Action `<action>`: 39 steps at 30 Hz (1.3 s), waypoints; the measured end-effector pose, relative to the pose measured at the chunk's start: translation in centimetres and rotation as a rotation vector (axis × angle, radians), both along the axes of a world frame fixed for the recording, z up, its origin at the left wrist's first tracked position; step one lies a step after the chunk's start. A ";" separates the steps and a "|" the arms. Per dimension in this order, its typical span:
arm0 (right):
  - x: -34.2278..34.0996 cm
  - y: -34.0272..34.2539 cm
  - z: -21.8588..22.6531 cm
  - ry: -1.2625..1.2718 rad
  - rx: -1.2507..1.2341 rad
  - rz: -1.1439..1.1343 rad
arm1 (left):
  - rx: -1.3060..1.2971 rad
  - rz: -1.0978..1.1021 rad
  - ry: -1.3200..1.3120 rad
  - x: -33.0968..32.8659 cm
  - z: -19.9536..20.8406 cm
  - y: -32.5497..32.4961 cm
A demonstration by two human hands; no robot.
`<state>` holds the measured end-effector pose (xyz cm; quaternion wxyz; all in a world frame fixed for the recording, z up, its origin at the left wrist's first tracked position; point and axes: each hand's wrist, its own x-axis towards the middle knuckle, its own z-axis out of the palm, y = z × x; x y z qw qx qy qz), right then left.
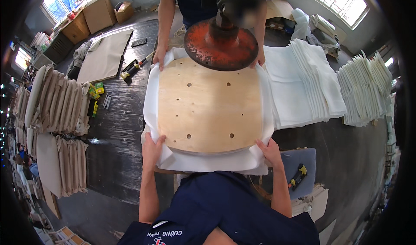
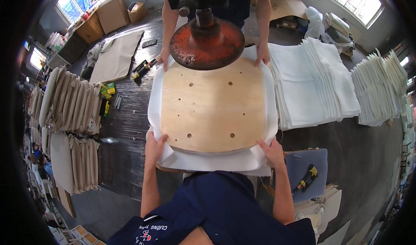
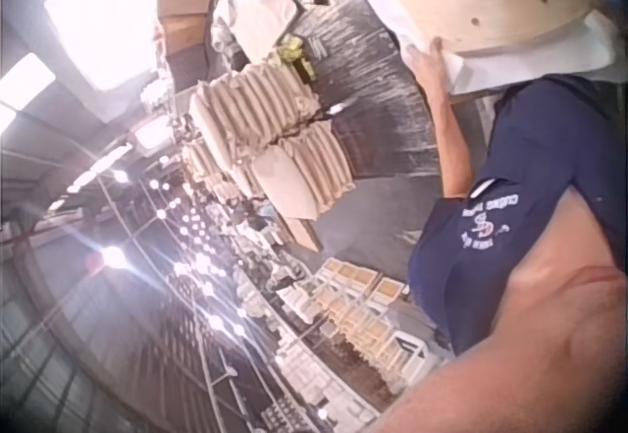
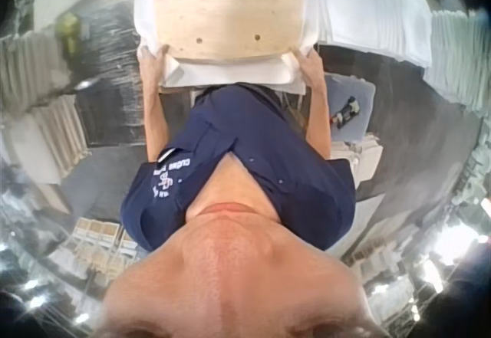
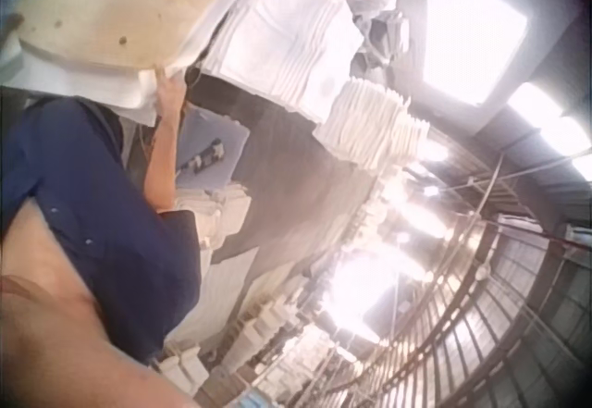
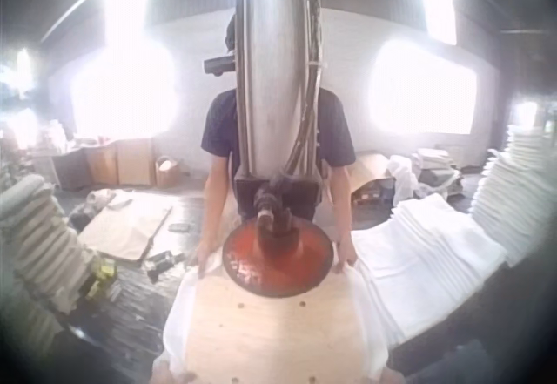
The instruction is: The person staples fabric onto a wooden chair seat base using a pneumatic staple gun. They repeatedly pull the fabric taut and drive staples into the perimeter of the seat. The person also handles and stacks finished upholstered seat cushions.
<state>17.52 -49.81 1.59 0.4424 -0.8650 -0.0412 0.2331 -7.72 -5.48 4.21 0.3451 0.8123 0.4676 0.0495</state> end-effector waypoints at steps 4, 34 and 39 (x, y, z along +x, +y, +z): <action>-0.4 0.9 1.7 -0.047 -0.229 0.074 | 0.022 -0.013 0.003 0.0 0.4 0.0; 7.1 9.6 -2.5 -0.586 -0.302 -0.241 | 0.181 0.102 0.057 10.0 -4.2 4.7; 7.2 9.8 -2.4 -0.575 -0.296 -0.243 | 0.171 0.091 -0.086 10.1 -4.4 4.9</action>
